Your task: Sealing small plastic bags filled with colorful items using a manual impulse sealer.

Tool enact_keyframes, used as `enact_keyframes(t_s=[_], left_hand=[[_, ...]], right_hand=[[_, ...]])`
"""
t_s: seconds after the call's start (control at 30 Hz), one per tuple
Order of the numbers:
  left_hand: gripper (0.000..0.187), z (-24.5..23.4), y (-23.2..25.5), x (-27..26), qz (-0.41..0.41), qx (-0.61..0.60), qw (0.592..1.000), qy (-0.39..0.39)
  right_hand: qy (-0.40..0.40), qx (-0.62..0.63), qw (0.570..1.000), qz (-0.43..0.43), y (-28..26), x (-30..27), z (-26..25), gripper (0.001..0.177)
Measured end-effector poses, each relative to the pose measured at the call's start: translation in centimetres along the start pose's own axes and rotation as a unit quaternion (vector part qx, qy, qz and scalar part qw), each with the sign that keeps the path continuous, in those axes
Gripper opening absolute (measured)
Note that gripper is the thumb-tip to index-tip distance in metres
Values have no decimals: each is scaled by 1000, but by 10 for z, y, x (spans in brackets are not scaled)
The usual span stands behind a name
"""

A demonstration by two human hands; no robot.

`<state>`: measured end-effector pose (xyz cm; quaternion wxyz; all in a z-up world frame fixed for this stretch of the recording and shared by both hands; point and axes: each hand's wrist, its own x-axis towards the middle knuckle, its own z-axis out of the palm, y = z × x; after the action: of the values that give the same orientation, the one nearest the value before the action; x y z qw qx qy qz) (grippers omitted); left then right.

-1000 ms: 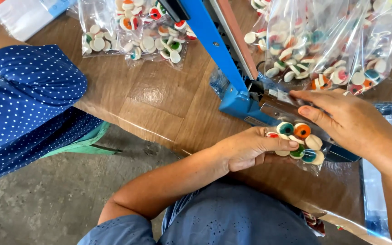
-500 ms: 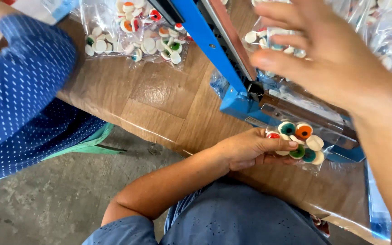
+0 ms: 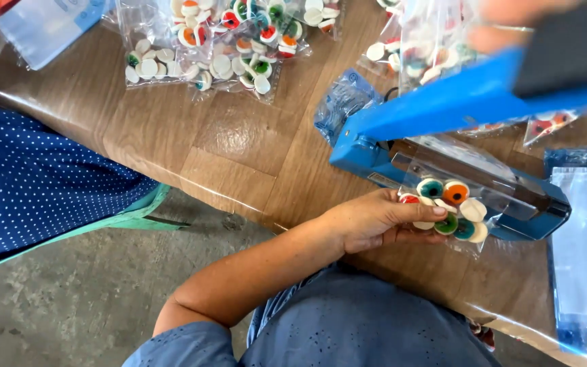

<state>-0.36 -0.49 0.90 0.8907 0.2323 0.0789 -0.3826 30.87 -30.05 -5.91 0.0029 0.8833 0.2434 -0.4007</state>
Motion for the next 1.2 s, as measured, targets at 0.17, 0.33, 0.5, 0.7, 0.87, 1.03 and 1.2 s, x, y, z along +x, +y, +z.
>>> enact_keyframes(t_s=[0.17, 0.33, 0.5, 0.7, 0.87, 1.03, 1.2], left_hand=[[33, -13, 3, 5, -44, 26, 998, -36], [33, -10, 4, 4, -42, 33, 998, -34], [39, 0, 10, -2, -39, 50, 998, -7], [39, 2, 11, -2, -38, 57, 998, 2], [37, 1, 11, -2, -40, 47, 998, -7], [35, 0, 11, -2, -42, 57, 997, -6], [36, 0, 12, -1, -56, 54, 997, 19]], right_hand=[[-12, 60, 998, 34, 181, -53, 121, 39], [299, 108, 942, -111, -130, -242, 11, 69], [254, 40, 966, -5, -184, -250, 0, 51], [320, 51, 945, -33, -195, -249, 14, 44], [307, 74, 949, -9, -198, -250, 17, 46], [285, 142, 948, 7, -206, -253, 14, 43], [307, 109, 945, -7, -197, -250, 20, 37]])
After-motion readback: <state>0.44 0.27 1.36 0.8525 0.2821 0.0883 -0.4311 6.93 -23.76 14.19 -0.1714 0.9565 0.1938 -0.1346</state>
